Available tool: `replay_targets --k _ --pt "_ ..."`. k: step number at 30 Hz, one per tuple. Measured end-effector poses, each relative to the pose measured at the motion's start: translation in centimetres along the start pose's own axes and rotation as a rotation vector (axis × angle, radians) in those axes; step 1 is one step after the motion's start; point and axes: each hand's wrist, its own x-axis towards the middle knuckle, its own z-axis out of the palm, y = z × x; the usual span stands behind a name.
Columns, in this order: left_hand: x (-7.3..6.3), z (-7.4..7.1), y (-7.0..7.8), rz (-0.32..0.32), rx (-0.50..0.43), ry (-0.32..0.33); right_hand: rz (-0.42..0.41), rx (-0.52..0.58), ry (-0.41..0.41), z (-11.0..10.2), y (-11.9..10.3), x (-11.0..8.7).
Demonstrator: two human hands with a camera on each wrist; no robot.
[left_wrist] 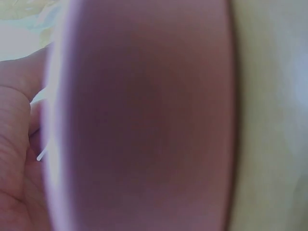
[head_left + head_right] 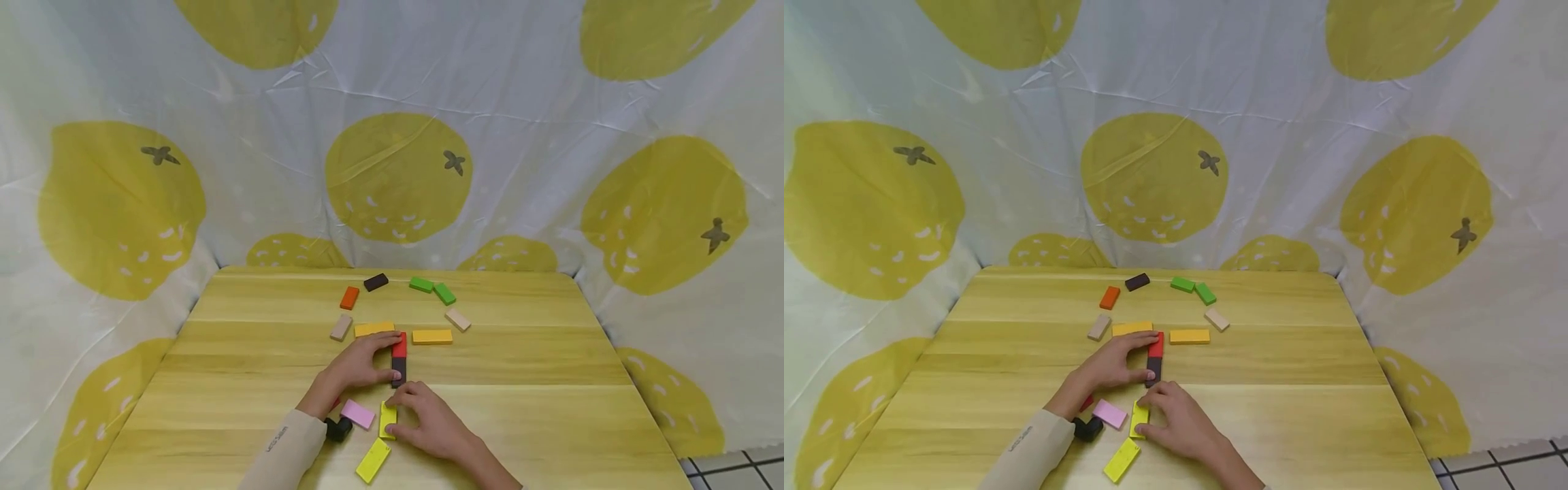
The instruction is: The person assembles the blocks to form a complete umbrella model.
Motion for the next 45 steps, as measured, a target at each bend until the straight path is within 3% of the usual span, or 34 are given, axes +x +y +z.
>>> replay_targets --k 6,10,16,45 --pt "0.0 -0.1 0.2 -0.014 -0.021 -0.007 -0.061 -0.042 -0.019 0.1 -0.3 0.1" --pt "0.0 0.0 0.1 -0.014 -0.023 -0.01 -0.014 -0.043 -0.007 0.0 0.0 -0.1" --pt "-0.1 0.1 0.1 -0.021 -0.021 -0.011 0.049 0.06 0.016 -0.4 0.7 -0.3" --pt "0.1 0.3 0.0 -0.049 -0.041 -0.012 0.101 0.116 0.075 -1.0 2.1 0.4"
